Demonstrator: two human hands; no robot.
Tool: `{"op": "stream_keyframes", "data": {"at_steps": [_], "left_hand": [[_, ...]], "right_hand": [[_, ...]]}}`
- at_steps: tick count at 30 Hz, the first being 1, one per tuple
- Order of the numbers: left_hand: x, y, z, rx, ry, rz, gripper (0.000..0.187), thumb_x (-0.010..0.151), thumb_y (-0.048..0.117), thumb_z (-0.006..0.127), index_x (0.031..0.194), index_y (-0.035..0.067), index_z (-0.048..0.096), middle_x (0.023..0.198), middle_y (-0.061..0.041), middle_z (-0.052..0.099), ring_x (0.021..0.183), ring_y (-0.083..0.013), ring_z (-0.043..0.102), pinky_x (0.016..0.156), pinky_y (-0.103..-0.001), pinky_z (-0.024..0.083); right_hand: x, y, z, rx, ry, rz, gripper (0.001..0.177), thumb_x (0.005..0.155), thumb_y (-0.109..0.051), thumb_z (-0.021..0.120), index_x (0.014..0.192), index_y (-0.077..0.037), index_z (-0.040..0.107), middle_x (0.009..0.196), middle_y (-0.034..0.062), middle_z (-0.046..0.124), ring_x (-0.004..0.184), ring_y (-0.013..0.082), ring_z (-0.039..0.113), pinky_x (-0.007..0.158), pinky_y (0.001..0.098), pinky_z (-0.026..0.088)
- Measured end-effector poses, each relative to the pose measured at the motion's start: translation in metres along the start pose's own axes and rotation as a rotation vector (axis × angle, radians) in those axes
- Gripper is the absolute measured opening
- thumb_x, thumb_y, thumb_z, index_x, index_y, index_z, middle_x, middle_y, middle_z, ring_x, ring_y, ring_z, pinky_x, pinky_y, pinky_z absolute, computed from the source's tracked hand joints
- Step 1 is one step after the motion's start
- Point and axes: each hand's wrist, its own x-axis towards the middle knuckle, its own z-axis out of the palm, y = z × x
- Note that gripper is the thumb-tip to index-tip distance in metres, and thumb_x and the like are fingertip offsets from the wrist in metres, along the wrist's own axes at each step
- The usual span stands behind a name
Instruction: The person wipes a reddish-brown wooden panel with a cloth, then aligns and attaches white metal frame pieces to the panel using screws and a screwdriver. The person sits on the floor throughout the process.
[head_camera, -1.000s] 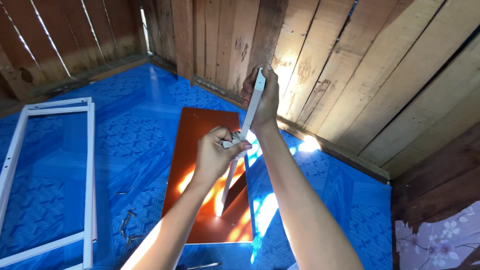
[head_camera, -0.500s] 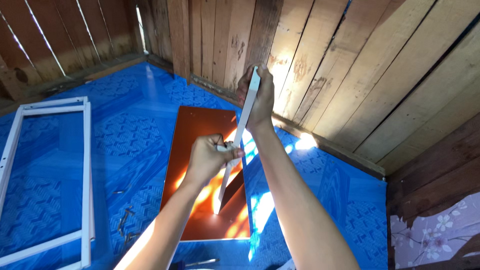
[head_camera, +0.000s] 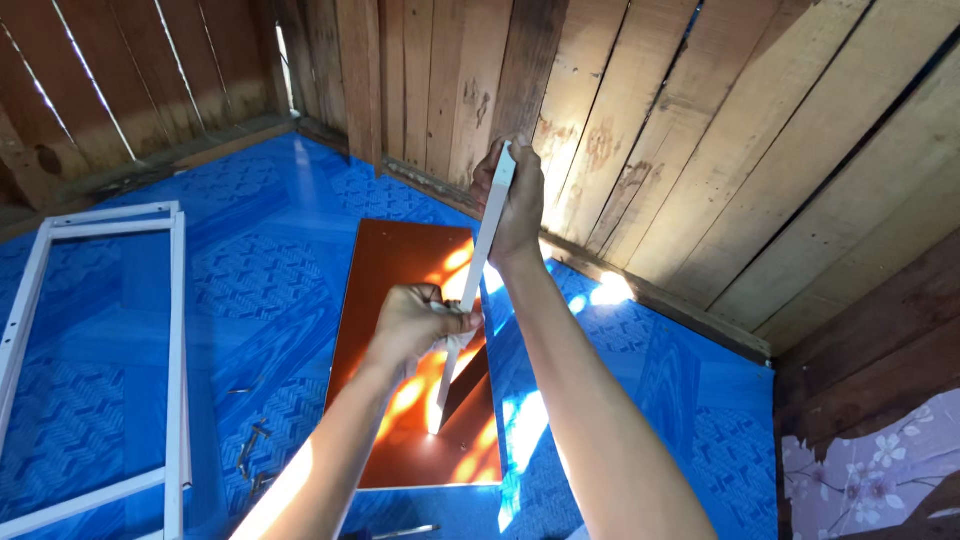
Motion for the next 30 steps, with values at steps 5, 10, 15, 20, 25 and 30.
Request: {"op": "stream_keyframes", "data": {"at_steps": [5, 10, 15, 20, 25, 30], "left_hand": [[-0.007, -0.003, -0.005, -0.052, -0.029, -0.066, 0.025, 0.068, -0.01, 0.083, 0.067, -0.001, 0.06, 0.074, -0.021, 0.074, 0.063, -0.026, 0.076, 0.059, -0.041, 0.065], [-0.022, 0.001, 0.003, 0.058, 0.054, -0.044, 0.028, 0.067, -0.01, 0.085, 0.064, -0.001, 0.059, 0.073, -0.021, 0.076, 0.065, -0.025, 0.078, 0.057, -0.038, 0.064], [-0.004, 0.038, 0.012, 0.17, 0.037, 0.191, 0.034, 0.07, -0.006, 0.085, 0.064, 0.004, 0.053, 0.07, -0.019, 0.074, 0.064, -0.0228, 0.077, 0.049, -0.034, 0.06], [0.012, 0.047, 0.014, 0.198, 0.026, 0.244, 0.045, 0.07, -0.003, 0.091, 0.064, 0.005, 0.047, 0.066, -0.02, 0.069, 0.06, -0.0212, 0.071, 0.046, -0.033, 0.052], [-0.007, 0.008, 0.015, 0.21, 0.046, 0.127, 0.032, 0.066, -0.002, 0.088, 0.063, 0.004, 0.057, 0.074, -0.015, 0.078, 0.066, -0.0152, 0.078, 0.054, -0.03, 0.062], [-0.012, 0.018, 0.014, 0.302, 0.09, 0.088, 0.04, 0.064, 0.001, 0.094, 0.06, 0.001, 0.054, 0.07, -0.018, 0.075, 0.062, -0.0178, 0.075, 0.05, -0.031, 0.059]], "right_hand": [[0.002, 0.0, -0.002, 0.026, -0.039, -0.011, 0.033, 0.104, -0.044, 0.049, 0.086, -0.015, 0.049, 0.063, -0.0018, 0.039, 0.052, 0.0077, 0.033, 0.045, 0.0258, 0.027], [-0.001, -0.002, 0.001, 0.004, -0.036, 0.013, 0.031, 0.101, -0.044, 0.047, 0.087, -0.016, 0.047, 0.063, -0.0004, 0.04, 0.052, 0.0093, 0.034, 0.046, 0.0266, 0.027], [-0.004, 0.001, 0.003, -0.046, -0.059, -0.036, 0.03, 0.102, -0.044, 0.046, 0.089, -0.017, 0.047, 0.064, -0.0006, 0.04, 0.053, 0.0085, 0.034, 0.047, 0.0266, 0.028], [-0.002, -0.003, 0.001, -0.042, -0.014, -0.015, 0.033, 0.103, -0.044, 0.046, 0.086, -0.016, 0.047, 0.063, -0.0011, 0.04, 0.053, 0.0096, 0.035, 0.047, 0.0274, 0.029], [-0.001, -0.013, -0.006, -0.057, 0.026, -0.013, 0.033, 0.102, -0.046, 0.046, 0.086, -0.017, 0.047, 0.062, -0.002, 0.038, 0.051, 0.0086, 0.034, 0.046, 0.0261, 0.028], [-0.003, -0.012, -0.006, -0.072, 0.02, -0.007, 0.034, 0.103, -0.047, 0.046, 0.086, -0.017, 0.047, 0.061, -0.003, 0.037, 0.051, 0.0074, 0.034, 0.045, 0.0255, 0.027]]}}
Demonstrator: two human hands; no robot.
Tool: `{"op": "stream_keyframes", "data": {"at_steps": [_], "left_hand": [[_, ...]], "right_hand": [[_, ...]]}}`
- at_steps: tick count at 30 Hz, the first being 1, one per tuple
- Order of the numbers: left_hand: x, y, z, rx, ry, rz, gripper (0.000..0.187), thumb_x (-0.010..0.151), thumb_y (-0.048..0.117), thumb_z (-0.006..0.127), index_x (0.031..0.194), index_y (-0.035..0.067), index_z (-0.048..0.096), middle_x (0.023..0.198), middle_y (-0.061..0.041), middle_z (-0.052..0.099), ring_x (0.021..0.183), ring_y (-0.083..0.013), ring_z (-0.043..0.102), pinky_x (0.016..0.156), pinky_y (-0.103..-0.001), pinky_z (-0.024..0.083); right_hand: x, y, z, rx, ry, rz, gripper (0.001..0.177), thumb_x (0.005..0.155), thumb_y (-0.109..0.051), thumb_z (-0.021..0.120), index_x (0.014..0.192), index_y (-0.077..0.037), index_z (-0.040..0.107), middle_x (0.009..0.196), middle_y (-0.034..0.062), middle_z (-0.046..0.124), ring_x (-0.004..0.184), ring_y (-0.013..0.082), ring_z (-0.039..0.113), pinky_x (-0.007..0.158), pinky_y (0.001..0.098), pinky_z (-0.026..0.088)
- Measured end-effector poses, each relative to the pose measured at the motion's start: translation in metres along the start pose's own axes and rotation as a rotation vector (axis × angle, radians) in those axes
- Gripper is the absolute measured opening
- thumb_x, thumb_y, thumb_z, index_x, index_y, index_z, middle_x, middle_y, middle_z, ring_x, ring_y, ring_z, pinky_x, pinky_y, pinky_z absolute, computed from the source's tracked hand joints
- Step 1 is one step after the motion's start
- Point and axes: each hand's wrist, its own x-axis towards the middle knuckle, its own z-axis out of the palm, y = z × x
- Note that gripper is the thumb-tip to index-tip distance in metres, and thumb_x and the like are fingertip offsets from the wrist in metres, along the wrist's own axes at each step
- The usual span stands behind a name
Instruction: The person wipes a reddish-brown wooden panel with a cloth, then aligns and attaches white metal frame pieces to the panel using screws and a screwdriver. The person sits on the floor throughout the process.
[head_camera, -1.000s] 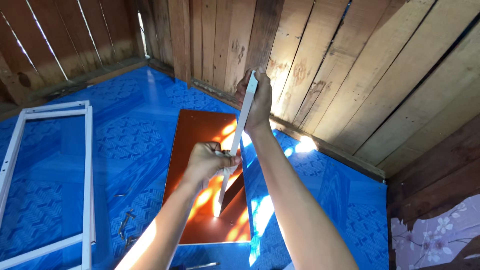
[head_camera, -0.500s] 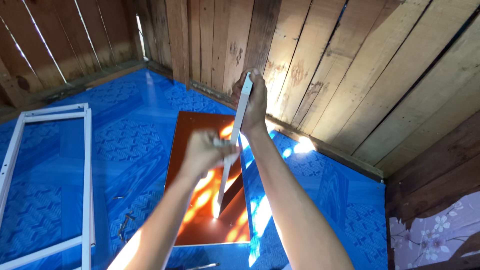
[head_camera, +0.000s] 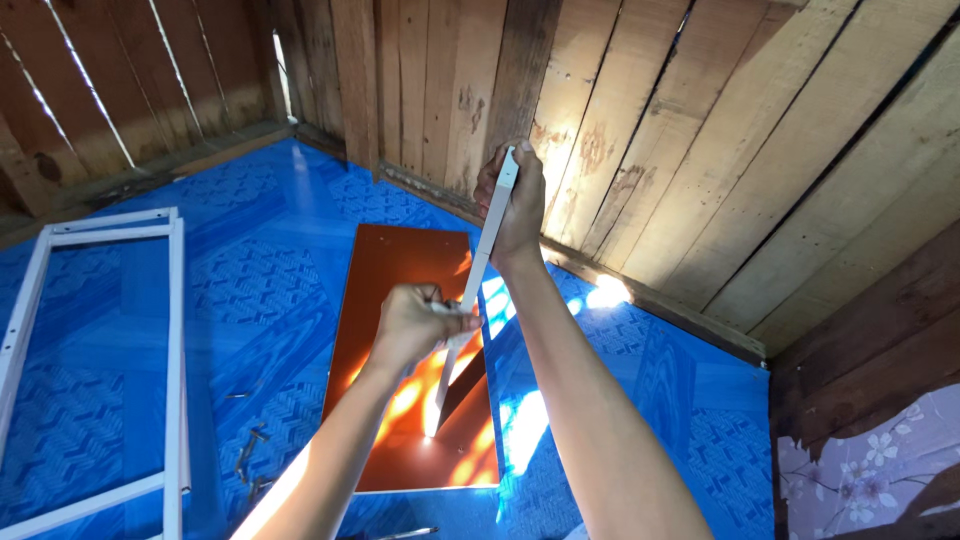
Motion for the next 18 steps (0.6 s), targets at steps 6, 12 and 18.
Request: {"op": "stream_keyframes", "data": {"at_steps": [6, 12, 18], "left_hand": [[0.025, 0.08, -0.007, -0.223, 0.01, 0.282, 0.044, 0.07, 0.002, 0.089, 0.065, 0.009, 0.046, 0.066, -0.011, 0.07, 0.057, -0.0132, 0.071, 0.044, -0.028, 0.054], [0.033, 0.087, -0.006, -0.275, 0.043, 0.325, 0.04, 0.078, 0.008, 0.088, 0.068, 0.011, 0.048, 0.063, -0.008, 0.066, 0.049, -0.0091, 0.061, 0.038, -0.026, 0.045], [0.007, -0.022, 0.005, -0.186, 0.061, 0.282, 0.045, 0.076, 0.009, 0.088, 0.066, 0.009, 0.045, 0.068, -0.006, 0.07, 0.066, -0.0063, 0.069, 0.049, -0.025, 0.048]], "right_hand": [[0.009, 0.014, 0.012, 0.121, -0.013, 0.024, 0.03, 0.101, -0.042, 0.052, 0.088, -0.016, 0.05, 0.062, -0.0008, 0.043, 0.052, 0.0099, 0.039, 0.047, 0.0282, 0.031], [0.008, 0.022, 0.014, 0.098, 0.05, -0.015, 0.029, 0.104, -0.04, 0.054, 0.095, -0.013, 0.051, 0.076, -0.0001, 0.05, 0.066, 0.0114, 0.049, 0.06, 0.0304, 0.041], [0.003, 0.013, 0.006, 0.047, -0.045, 0.014, 0.032, 0.101, -0.048, 0.051, 0.09, -0.017, 0.05, 0.063, -0.0009, 0.043, 0.052, 0.0084, 0.038, 0.045, 0.0255, 0.029]]}}
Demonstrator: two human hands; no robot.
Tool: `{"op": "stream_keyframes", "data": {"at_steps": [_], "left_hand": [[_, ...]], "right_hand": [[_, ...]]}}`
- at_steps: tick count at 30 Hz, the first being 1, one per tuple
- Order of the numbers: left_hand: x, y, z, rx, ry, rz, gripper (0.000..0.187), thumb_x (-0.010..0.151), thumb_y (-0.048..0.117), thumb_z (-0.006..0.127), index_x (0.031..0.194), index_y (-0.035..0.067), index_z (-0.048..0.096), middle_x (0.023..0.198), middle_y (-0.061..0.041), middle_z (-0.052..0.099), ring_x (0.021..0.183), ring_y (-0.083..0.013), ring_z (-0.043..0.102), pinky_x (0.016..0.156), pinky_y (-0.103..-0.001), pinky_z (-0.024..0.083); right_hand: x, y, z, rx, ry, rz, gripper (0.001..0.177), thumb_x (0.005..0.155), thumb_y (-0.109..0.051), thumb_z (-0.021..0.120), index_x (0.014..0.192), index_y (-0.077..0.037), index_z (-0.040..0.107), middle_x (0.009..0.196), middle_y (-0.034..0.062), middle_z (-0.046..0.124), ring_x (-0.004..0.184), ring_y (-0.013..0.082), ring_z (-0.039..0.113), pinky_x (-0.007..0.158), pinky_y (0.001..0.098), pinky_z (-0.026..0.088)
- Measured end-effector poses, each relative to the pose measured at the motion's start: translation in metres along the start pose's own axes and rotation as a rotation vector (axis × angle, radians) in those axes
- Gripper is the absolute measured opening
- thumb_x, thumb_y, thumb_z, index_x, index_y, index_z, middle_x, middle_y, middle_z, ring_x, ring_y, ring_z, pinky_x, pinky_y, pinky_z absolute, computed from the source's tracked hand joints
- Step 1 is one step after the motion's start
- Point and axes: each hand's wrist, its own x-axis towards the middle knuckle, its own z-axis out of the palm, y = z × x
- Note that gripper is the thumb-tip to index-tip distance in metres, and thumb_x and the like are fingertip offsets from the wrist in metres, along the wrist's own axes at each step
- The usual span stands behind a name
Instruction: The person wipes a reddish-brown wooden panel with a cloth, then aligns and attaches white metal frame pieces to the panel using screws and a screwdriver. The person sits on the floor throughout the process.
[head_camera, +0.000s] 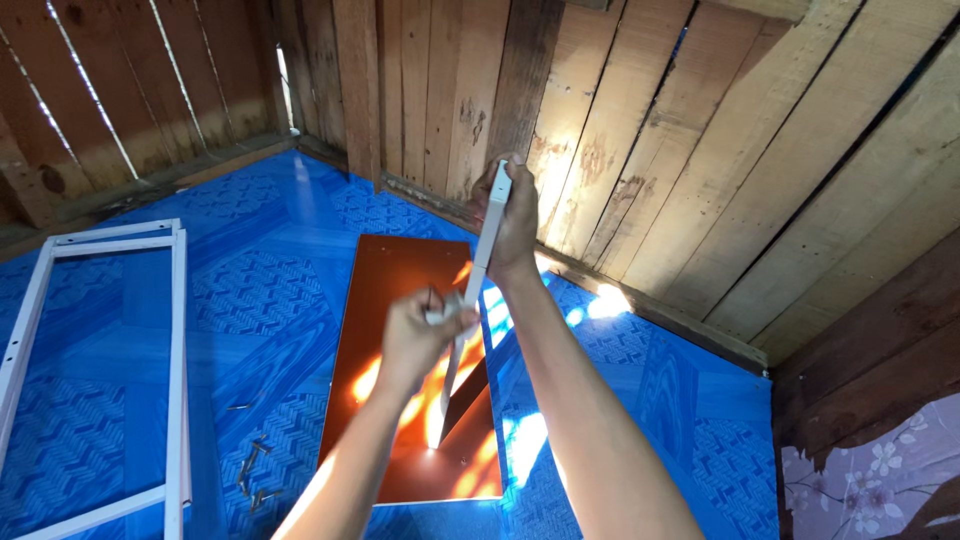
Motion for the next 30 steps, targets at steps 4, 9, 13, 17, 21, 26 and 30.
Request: {"op": "stream_keyframes", "data": {"at_steps": [4, 9, 13, 17, 21, 26, 30], "left_hand": [[-0.024, -0.061, -0.004, -0.086, 0.028, -0.125, 0.041, 0.075, 0.009, 0.089, 0.066, 0.007, 0.049, 0.066, -0.009, 0.069, 0.057, -0.0095, 0.065, 0.048, -0.026, 0.049], [-0.039, -0.098, -0.019, 0.074, 0.021, -0.255, 0.049, 0.074, 0.012, 0.095, 0.069, 0.004, 0.047, 0.06, -0.01, 0.057, 0.048, -0.0117, 0.051, 0.042, -0.028, 0.039], [-0.042, -0.099, -0.014, 0.014, 0.023, -0.244, 0.033, 0.07, 0.01, 0.092, 0.075, 0.003, 0.06, 0.065, -0.006, 0.066, 0.052, -0.0109, 0.057, 0.047, -0.027, 0.045], [-0.039, -0.073, -0.007, 0.054, 0.076, -0.179, 0.02, 0.076, 0.011, 0.087, 0.084, 0.001, 0.072, 0.071, -0.003, 0.072, 0.063, -0.0099, 0.065, 0.059, -0.026, 0.053], [-0.038, -0.042, -0.012, 0.125, 0.063, -0.203, 0.015, 0.082, 0.011, 0.079, 0.096, 0.003, 0.079, 0.084, -0.002, 0.078, 0.075, -0.0093, 0.069, 0.069, -0.024, 0.053], [-0.037, -0.049, -0.007, 0.274, 0.147, 0.033, 0.017, 0.078, 0.004, 0.084, 0.085, -0.002, 0.07, 0.085, -0.009, 0.068, 0.077, -0.0131, 0.065, 0.07, -0.029, 0.052], [-0.036, -0.078, 0.001, 0.27, 0.208, 0.081, 0.03, 0.076, 0.008, 0.089, 0.077, -0.003, 0.061, 0.079, -0.012, 0.061, 0.071, -0.0202, 0.058, 0.066, -0.035, 0.049]], "right_hand": [[-0.004, -0.009, -0.004, 0.014, 0.004, 0.009, 0.031, 0.1, -0.047, 0.05, 0.089, -0.018, 0.049, 0.064, -0.0003, 0.042, 0.053, 0.0089, 0.038, 0.047, 0.0255, 0.03], [-0.008, -0.016, -0.008, 0.017, -0.012, -0.02, 0.031, 0.101, -0.046, 0.051, 0.088, -0.017, 0.048, 0.065, -0.0014, 0.039, 0.055, 0.0091, 0.037, 0.049, 0.0251, 0.03], [-0.007, -0.017, -0.013, 0.023, -0.001, -0.018, 0.032, 0.1, -0.046, 0.051, 0.087, -0.017, 0.048, 0.064, -0.0005, 0.04, 0.055, 0.0099, 0.038, 0.049, 0.026, 0.031], [0.0, -0.013, -0.012, -0.004, 0.016, -0.008, 0.033, 0.099, -0.047, 0.051, 0.087, -0.016, 0.049, 0.064, -0.0002, 0.041, 0.054, 0.0098, 0.038, 0.049, 0.0263, 0.031], [0.007, -0.009, -0.007, -0.027, 0.051, 0.009, 0.034, 0.099, -0.048, 0.051, 0.087, -0.016, 0.049, 0.062, -0.0007, 0.041, 0.051, 0.0091, 0.037, 0.047, 0.0256, 0.029], [0.008, 0.0, -0.003, -0.054, 0.023, -0.018, 0.036, 0.1, -0.051, 0.051, 0.088, -0.017, 0.049, 0.063, -0.0006, 0.041, 0.053, 0.0084, 0.036, 0.047, 0.0258, 0.029], [0.012, -0.003, -0.008, -0.102, 0.059, 0.016, 0.038, 0.097, -0.053, 0.048, 0.084, -0.018, 0.047, 0.063, -0.0012, 0.042, 0.052, 0.0088, 0.039, 0.045, 0.0264, 0.029]]}}
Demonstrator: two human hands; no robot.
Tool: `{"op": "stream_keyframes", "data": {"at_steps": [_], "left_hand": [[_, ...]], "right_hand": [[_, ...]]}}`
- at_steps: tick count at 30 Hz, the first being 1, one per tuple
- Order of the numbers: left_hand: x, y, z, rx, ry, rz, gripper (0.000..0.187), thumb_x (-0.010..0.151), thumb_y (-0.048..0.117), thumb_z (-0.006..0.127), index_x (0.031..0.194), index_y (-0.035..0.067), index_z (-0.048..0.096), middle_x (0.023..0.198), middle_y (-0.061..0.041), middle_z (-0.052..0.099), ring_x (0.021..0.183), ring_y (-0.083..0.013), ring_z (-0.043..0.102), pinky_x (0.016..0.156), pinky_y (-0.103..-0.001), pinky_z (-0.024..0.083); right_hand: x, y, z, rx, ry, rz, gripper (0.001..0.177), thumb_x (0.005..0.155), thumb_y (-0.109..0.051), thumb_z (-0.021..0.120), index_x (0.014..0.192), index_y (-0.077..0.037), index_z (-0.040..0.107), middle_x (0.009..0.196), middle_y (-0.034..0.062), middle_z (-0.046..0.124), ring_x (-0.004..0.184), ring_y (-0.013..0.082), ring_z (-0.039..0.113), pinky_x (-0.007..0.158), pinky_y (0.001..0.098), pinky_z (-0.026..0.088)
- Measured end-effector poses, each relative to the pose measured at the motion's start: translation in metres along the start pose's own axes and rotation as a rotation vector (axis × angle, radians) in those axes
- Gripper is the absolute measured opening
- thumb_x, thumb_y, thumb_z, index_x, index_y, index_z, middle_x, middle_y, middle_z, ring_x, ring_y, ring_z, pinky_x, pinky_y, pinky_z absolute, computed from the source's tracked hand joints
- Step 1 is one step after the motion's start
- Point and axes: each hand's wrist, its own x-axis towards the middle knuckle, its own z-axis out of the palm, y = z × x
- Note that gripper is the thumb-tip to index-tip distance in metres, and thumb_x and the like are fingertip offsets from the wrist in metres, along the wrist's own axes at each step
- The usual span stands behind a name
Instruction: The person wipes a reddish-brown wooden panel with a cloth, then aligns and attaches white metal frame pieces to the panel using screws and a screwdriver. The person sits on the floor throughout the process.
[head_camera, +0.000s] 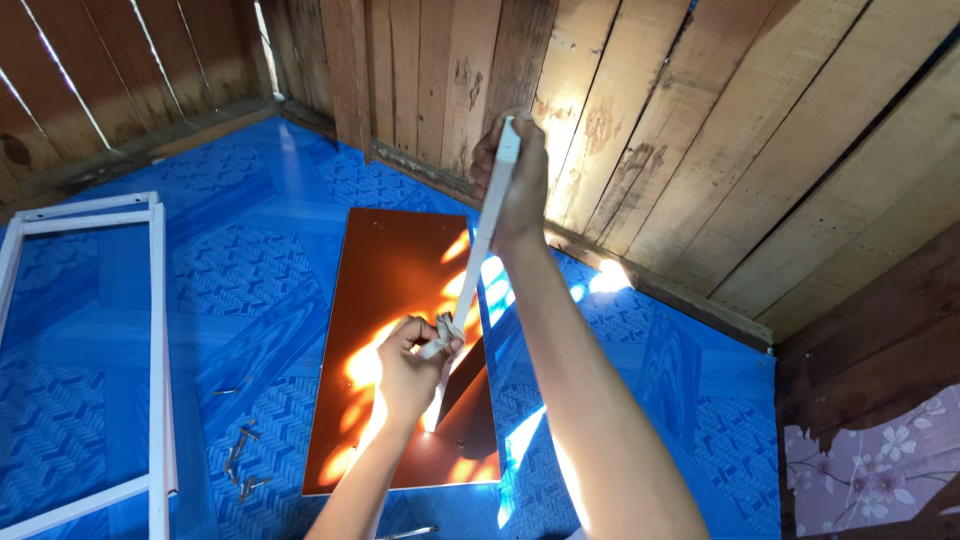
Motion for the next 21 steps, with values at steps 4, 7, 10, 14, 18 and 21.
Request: {"op": "stream_keyframes", "data": {"at_steps": [4, 7, 10, 14, 18, 21], "left_hand": [[-0.012, -0.013, -0.005, 0.307, -0.003, 0.001, 0.035, 0.068, 0.016, 0.094, 0.073, 0.0, 0.063, 0.076, -0.012, 0.066, 0.068, -0.0247, 0.065, 0.065, -0.036, 0.052], [-0.013, -0.008, -0.007, 0.317, -0.019, -0.031, 0.032, 0.067, 0.018, 0.093, 0.073, 0.002, 0.066, 0.071, -0.01, 0.068, 0.063, -0.024, 0.068, 0.063, -0.035, 0.053], [-0.002, 0.002, -0.01, 0.295, -0.09, -0.157, 0.029, 0.067, 0.016, 0.093, 0.07, 0.001, 0.068, 0.07, -0.009, 0.069, 0.061, -0.0201, 0.067, 0.059, -0.034, 0.053], [0.011, 0.006, -0.009, 0.08, -0.092, -0.266, 0.025, 0.072, 0.012, 0.089, 0.072, 0.0, 0.068, 0.066, -0.009, 0.069, 0.057, -0.0141, 0.066, 0.052, -0.032, 0.05], [0.016, -0.006, -0.014, 0.135, -0.093, -0.117, 0.023, 0.069, 0.007, 0.09, 0.07, 0.001, 0.068, 0.065, -0.005, 0.073, 0.056, -0.011, 0.066, 0.052, -0.027, 0.051], [0.005, -0.015, -0.015, -0.085, -0.198, -0.427, 0.024, 0.078, 0.003, 0.081, 0.068, -0.001, 0.06, 0.061, -0.011, 0.072, 0.051, -0.0116, 0.067, 0.046, -0.029, 0.051]], "right_hand": [[-0.002, -0.007, -0.007, 0.015, 0.002, -0.01, 0.034, 0.098, -0.05, 0.048, 0.086, -0.019, 0.046, 0.064, -0.0015, 0.04, 0.053, 0.0094, 0.037, 0.046, 0.0273, 0.029], [-0.005, -0.01, -0.011, 0.016, 0.024, -0.001, 0.031, 0.097, -0.048, 0.047, 0.086, -0.019, 0.046, 0.064, -0.0004, 0.042, 0.055, 0.0101, 0.04, 0.048, 0.0269, 0.03], [-0.003, -0.008, -0.006, 0.019, 0.004, -0.01, 0.031, 0.098, -0.048, 0.047, 0.087, -0.018, 0.047, 0.064, -0.0006, 0.041, 0.054, 0.0097, 0.039, 0.047, 0.0268, 0.029], [0.004, 0.0, -0.002, 0.034, -0.012, 0.017, 0.034, 0.1, -0.048, 0.047, 0.085, -0.017, 0.047, 0.061, -0.0004, 0.04, 0.051, 0.0095, 0.036, 0.044, 0.0274, 0.027], [0.008, 0.005, -0.001, 0.037, -0.073, -0.033, 0.033, 0.101, -0.047, 0.045, 0.087, -0.017, 0.048, 0.06, -0.0016, 0.038, 0.05, 0.0079, 0.033, 0.045, 0.0268, 0.026], [0.008, 0.0, -0.006, 0.083, -0.029, 0.01, 0.034, 0.102, -0.047, 0.045, 0.086, -0.017, 0.046, 0.063, -0.0015, 0.039, 0.053, 0.0097, 0.036, 0.046, 0.0272, 0.027]]}}
